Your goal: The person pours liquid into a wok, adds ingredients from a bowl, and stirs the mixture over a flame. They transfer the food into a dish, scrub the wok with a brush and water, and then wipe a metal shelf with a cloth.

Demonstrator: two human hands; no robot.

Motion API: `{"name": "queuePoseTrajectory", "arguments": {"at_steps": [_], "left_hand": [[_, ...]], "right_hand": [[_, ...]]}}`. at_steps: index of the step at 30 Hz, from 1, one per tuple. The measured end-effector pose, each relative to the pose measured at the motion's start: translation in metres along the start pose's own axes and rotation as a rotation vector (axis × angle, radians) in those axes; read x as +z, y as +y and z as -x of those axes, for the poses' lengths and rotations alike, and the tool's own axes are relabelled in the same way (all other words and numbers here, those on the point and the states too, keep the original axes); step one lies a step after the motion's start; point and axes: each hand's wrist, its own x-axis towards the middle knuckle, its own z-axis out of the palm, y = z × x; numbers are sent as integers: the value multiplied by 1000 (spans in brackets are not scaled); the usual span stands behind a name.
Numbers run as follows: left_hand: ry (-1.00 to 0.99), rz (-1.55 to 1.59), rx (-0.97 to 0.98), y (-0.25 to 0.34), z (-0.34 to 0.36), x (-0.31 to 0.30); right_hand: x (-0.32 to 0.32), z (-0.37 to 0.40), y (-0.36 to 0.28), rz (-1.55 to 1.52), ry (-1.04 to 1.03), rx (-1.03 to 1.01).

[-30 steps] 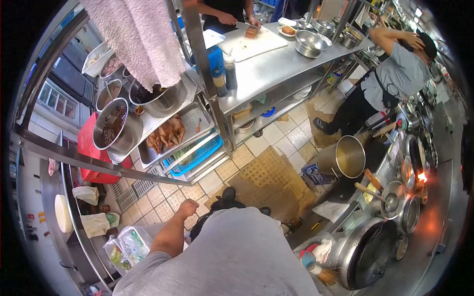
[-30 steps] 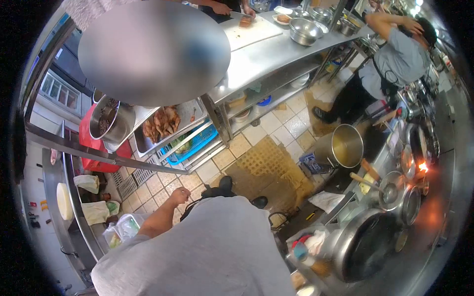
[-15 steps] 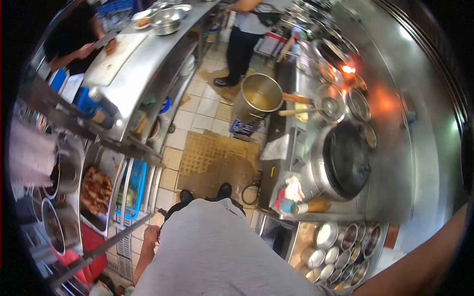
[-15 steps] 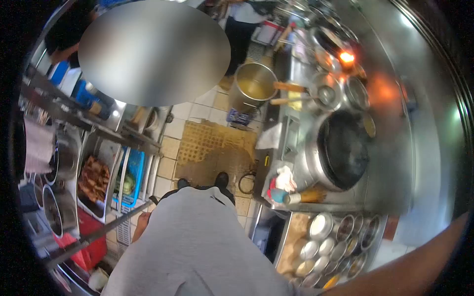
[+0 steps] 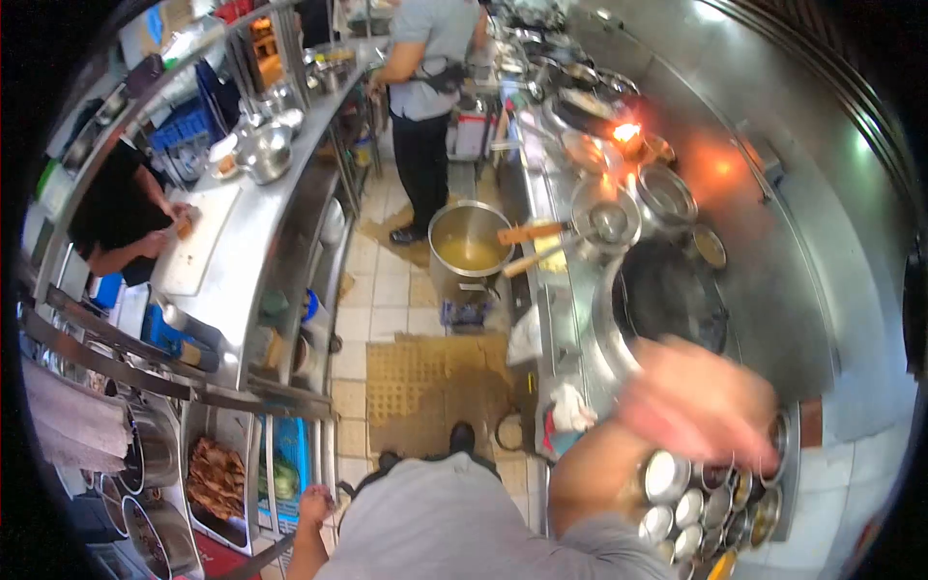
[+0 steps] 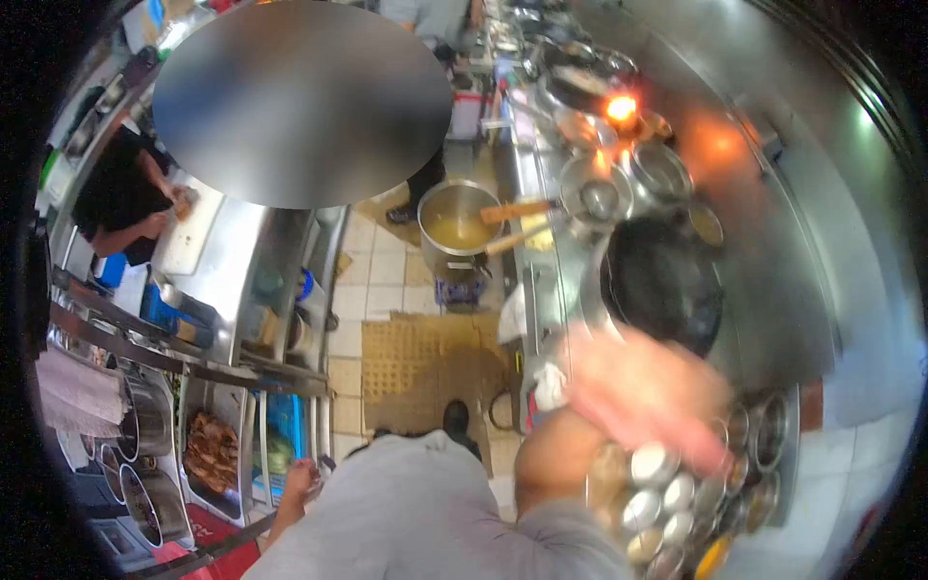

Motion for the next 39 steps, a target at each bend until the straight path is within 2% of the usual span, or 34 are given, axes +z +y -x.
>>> {"name": "queuePoseTrajectory", "arguments": {"at_steps": [1,3,4,5,6,7,8,9,10,11,13,16,19,22,25,28,32,34,36,39], "left_hand": [[77,58,14,8,11,12],[44,-39,46,11,19,20],[27,-101,56,6,23,17],[38,-122,31,9,33,21],[47,-141,8,13,47,26],[26,-297,89,15,62,23],[10,-456,166,17,75,22],[-32,-798,269,2,81,13],[-72,-1146,357,-3,87,4],[-8,-1018,250,2,104,9],[90,-823,97,13,127,18],[138,-719,25,40,126,27],[145,-691,9,74,115,35],[161,-683,10,102,108,37],[185,-685,13,124,113,35],[222,-700,17,132,127,24],[309,-748,32,134,161,-4],[389,-810,68,136,187,-29],[515,-915,135,143,217,-63],[878,-989,413,190,276,-126]], "right_hand": [[-45,32,36,-10,185,167],[-189,147,134,168,615,652],[-256,209,169,325,560,951],[-293,263,187,356,638,1066],[-332,307,202,319,939,1238],[-382,358,212,282,1070,1323],[-414,387,222,299,1424,1347],[-390,373,216,347,1679,1233],[-417,392,223,321,1694,1212],[-449,411,228,296,1712,1192],[-446,388,222,212,1934,856],[-470,391,221,154,1848,739],[-475,393,234,169,1928,683],[-435,362,219,216,2017,723],[-500,451,235,33,1740,816],[-484,445,229,134,1801,750],[-481,461,228,218,1729,723],[-487,484,236,251,1625,689],[-485,460,221,296,1682,800],[-474,434,217,375,1623,988]]}}
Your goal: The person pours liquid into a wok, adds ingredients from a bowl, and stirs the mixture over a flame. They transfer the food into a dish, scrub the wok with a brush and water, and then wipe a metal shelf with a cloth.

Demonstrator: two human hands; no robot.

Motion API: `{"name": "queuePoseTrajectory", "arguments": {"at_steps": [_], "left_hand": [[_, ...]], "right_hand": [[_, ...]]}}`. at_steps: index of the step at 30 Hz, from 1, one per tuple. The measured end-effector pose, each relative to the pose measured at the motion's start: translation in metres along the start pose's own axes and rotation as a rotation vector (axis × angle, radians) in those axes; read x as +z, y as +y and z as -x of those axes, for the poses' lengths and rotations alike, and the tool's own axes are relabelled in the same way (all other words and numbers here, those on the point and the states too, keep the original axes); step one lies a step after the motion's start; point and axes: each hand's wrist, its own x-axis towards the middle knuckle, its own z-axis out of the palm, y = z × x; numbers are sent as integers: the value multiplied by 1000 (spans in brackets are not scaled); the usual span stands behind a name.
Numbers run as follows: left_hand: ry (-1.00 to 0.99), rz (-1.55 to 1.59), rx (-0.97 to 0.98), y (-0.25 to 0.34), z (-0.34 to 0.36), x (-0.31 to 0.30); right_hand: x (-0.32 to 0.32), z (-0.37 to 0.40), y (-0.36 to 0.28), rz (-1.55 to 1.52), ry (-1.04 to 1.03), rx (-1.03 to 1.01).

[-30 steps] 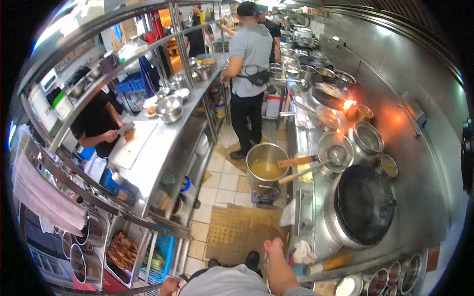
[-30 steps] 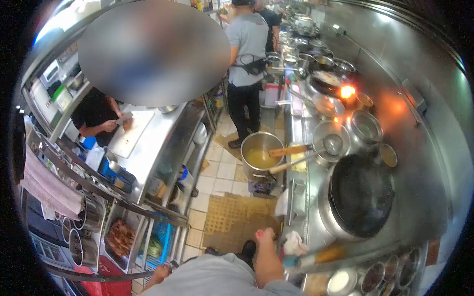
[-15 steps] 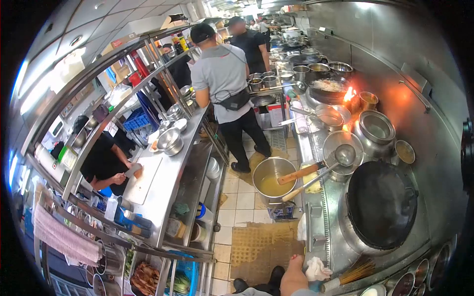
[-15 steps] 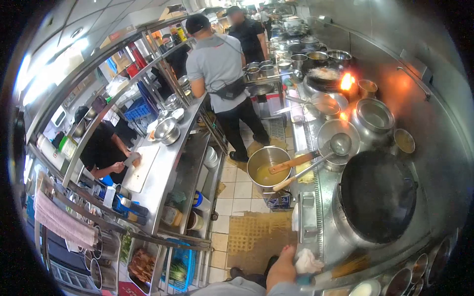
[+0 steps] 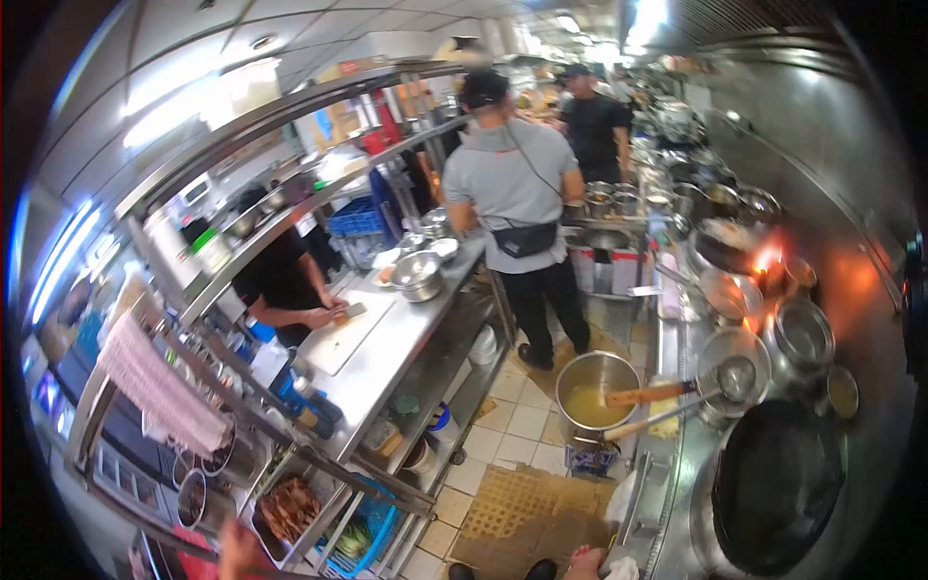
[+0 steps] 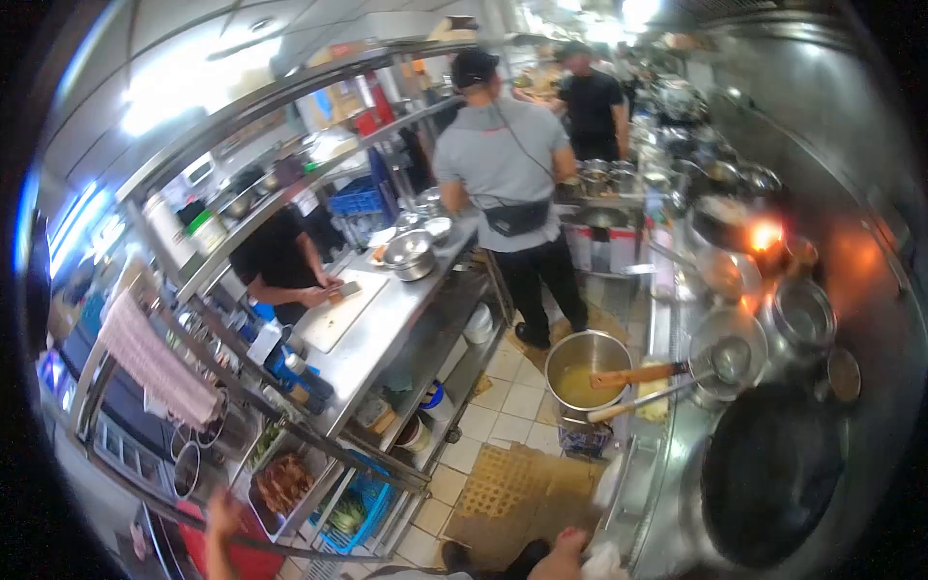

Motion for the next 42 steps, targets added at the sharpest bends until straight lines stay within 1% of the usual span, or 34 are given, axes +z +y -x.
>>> {"name": "queuePoseTrajectory", "arguments": {"at_steps": [1,2,3,4,5,6,7,8,9,10,13,14,15,16,17,18,19,20,22,23,25,26,27,28,29,31,33,34,35,37,38,39,40,42], "left_hand": [[258,353,58,17,-12,-36],[484,223,218,12,-35,-72],[514,231,194,46,-38,-129],[684,78,228,58,-50,-166],[617,102,111,71,-53,-207],[754,-4,266,84,-63,-239],[792,-3,305,99,-69,-269],[861,-63,315,104,-79,-291],[856,-104,256,99,-90,-311],[989,-205,213,93,-107,-320],[986,-332,271,77,-156,-355],[929,-380,248,64,-178,-357],[739,-411,80,72,-184,-363],[724,-419,76,74,-190,-363],[804,-402,105,72,-197,-359],[730,-356,80,72,-197,-365],[640,-318,61,73,-194,-373],[618,-301,66,67,-199,-375],[587,-285,93,64,-200,-381],[521,-262,88,63,-202,-385],[443,-200,40,69,-189,-393],[454,-189,42,65,-191,-390],[483,-188,16,64,-193,-387],[491,-177,-2,65,-190,-386],[584,-158,30,60,-197,-379],[667,-156,57,58,-198,-372],[697,-139,31,58,-199,-368],[693,-131,25,58,-204,-367],[685,-112,31,58,-208,-366],[712,-111,8,60,-221,-361],[729,-95,-7,60,-216,-361],[680,-108,26,59,-213,-363],[666,-126,41,59,-226,-361],[658,-156,36,59,-218,-362]], "right_hand": [[8,7,-4,77,-21,14],[18,16,-7,159,-45,31],[27,27,-4,250,-83,52],[34,37,1,339,-140,82],[42,47,9,428,-227,110],[39,40,28,473,-365,185],[36,32,46,522,-508,253],[38,54,55,764,-560,149],[40,77,63,1005,-596,35],[44,93,72,1155,-654,-38],[51,131,100,1443,-855,-173],[54,142,109,1514,-920,-226],[59,152,116,1573,-985,-281],[66,161,123,1592,-1025,-282],[75,171,130,1578,-1033,-227],[90,193,143,1372,-854,133],[107,212,146,1427,-963,77],[135,246,148,1475,-1073,22],[186,337,160,1523,-1269,-223],[215,370,177,1449,-1400,-373],[241,543,175,1145,-1583,-497],[257,595,188,953,-1697,-575],[287,630,197,913,-1898,-691],[287,696,205,715,-1899,-1021],[277,767,197,726,-1957,-1008],[277,853,218,571,-2005,-1344],[298,892,256,540,-1819,-1957],[310,902,277,533,-1743,-2053],[321,907,294,540,-1694,-2042],[340,908,316,545,-1699,-1890],[346,904,325,540,-1756,-1768],[355,897,326,536,-1826,-1617],[363,890,326,533,-1903,-1441],[374,880,318,524,-2034,-1100]]}}
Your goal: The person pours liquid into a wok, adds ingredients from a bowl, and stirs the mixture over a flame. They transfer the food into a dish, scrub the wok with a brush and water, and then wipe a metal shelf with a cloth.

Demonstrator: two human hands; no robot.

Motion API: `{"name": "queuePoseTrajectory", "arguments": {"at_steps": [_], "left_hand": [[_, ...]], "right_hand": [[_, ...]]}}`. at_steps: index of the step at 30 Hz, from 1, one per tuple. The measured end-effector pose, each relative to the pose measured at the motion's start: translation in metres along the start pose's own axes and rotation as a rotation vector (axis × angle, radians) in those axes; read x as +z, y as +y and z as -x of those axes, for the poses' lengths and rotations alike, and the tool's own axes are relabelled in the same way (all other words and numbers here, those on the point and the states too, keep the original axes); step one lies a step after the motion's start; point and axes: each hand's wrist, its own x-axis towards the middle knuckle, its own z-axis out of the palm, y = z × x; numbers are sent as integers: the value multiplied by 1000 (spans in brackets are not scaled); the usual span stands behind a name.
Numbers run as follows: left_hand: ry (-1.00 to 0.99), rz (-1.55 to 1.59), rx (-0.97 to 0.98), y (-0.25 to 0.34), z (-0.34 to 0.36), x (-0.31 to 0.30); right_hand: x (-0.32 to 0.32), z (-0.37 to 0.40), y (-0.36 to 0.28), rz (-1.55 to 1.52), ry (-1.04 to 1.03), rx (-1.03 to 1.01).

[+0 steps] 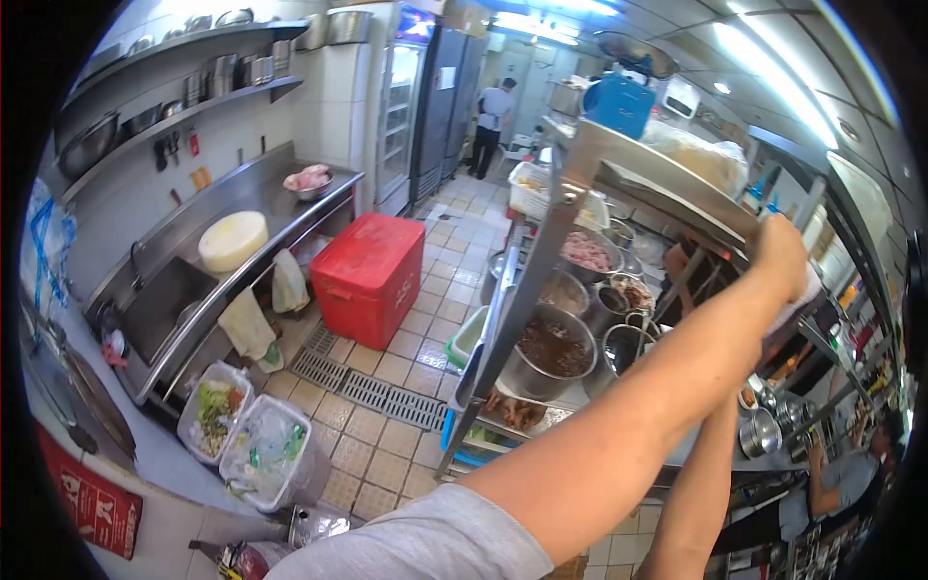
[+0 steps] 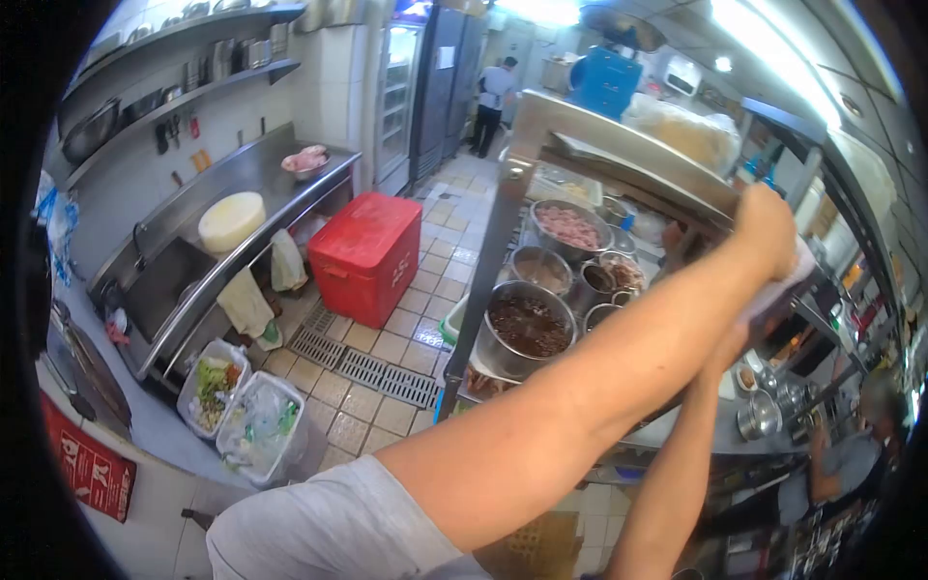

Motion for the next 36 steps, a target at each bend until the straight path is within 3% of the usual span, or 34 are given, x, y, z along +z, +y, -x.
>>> {"name": "queuePoseTrajectory", "arguments": {"at_steps": [3,5,6,10,13,14,15,18,20,36], "left_hand": [[40,45,1,6,-18,21],[3,5,30,7,-18,17],[-92,-6,36,6,-18,11],[-151,-32,24,11,-31,21],[-112,-92,8,14,-35,27],[-205,-124,0,12,-37,22],[-227,-222,36,16,-41,21],[-193,-175,94,15,-43,13],[-187,-151,108,10,-45,12],[-163,-108,148,0,-44,30]], "right_hand": [[-35,-3,-6,-172,-29,79],[-39,17,-63,-14,30,106],[-43,19,-65,-38,37,89],[-60,20,-50,-84,27,61],[-70,22,-35,-279,-188,208],[-88,4,-15,425,-353,-302],[-104,0,11,252,-457,-261],[-106,6,-18,91,-279,-26],[-96,2,-40,107,-199,-2],[-1,-112,-119,1079,8,-280]]}}
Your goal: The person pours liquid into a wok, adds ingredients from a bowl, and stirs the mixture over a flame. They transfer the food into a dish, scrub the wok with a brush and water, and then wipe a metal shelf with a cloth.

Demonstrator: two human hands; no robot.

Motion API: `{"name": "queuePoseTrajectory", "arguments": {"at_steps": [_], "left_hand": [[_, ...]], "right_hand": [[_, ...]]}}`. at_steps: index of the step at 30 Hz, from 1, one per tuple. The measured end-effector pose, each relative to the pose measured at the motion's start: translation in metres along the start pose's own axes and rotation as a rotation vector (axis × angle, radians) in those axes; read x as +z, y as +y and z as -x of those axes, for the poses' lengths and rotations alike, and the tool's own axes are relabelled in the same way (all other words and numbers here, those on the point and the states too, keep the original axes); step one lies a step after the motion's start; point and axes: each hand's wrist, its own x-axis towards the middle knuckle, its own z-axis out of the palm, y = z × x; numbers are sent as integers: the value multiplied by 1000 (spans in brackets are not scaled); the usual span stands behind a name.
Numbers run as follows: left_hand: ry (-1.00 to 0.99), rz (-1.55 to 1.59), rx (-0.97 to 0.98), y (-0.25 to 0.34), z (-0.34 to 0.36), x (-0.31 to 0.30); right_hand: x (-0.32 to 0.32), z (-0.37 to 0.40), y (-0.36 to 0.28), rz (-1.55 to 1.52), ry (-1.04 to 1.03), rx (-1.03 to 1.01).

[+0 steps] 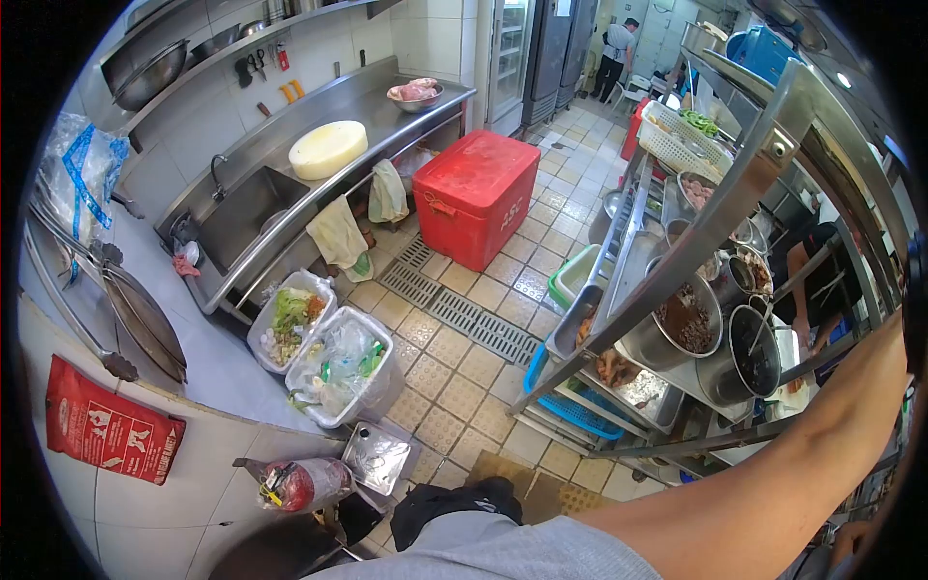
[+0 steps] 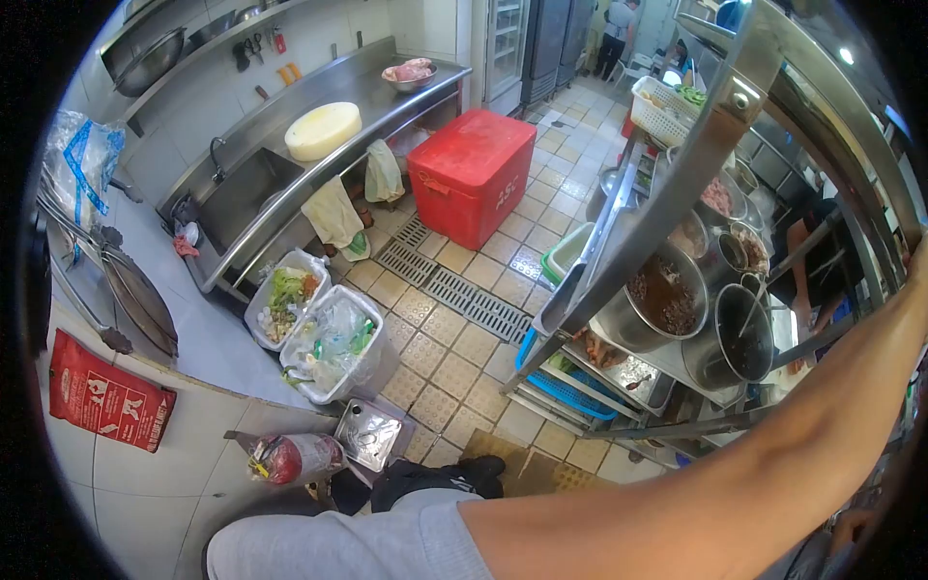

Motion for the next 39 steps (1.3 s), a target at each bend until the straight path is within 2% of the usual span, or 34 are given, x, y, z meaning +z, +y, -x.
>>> {"name": "queuePoseTrajectory", "arguments": {"at_steps": [11,23,26,29,32,34,36,39], "left_hand": [[13,24,26,8,-8,13],[74,46,28,27,-19,11],[109,56,4,32,-23,13],[159,65,-23,31,-30,21],[214,65,-47,28,-28,27],[250,115,-125,20,4,10],[297,82,-55,15,10,10],[326,103,-92,16,9,13]], "right_hand": [[-10,-56,-42,585,57,-23],[-34,-58,-83,825,129,-31],[-41,-41,-94,651,217,7],[-46,3,-67,170,245,-43],[-45,80,-25,-503,151,33],[-41,130,-6,-809,46,151],[-41,169,4,-1000,-43,255],[-46,194,8,-1122,-104,314]]}}
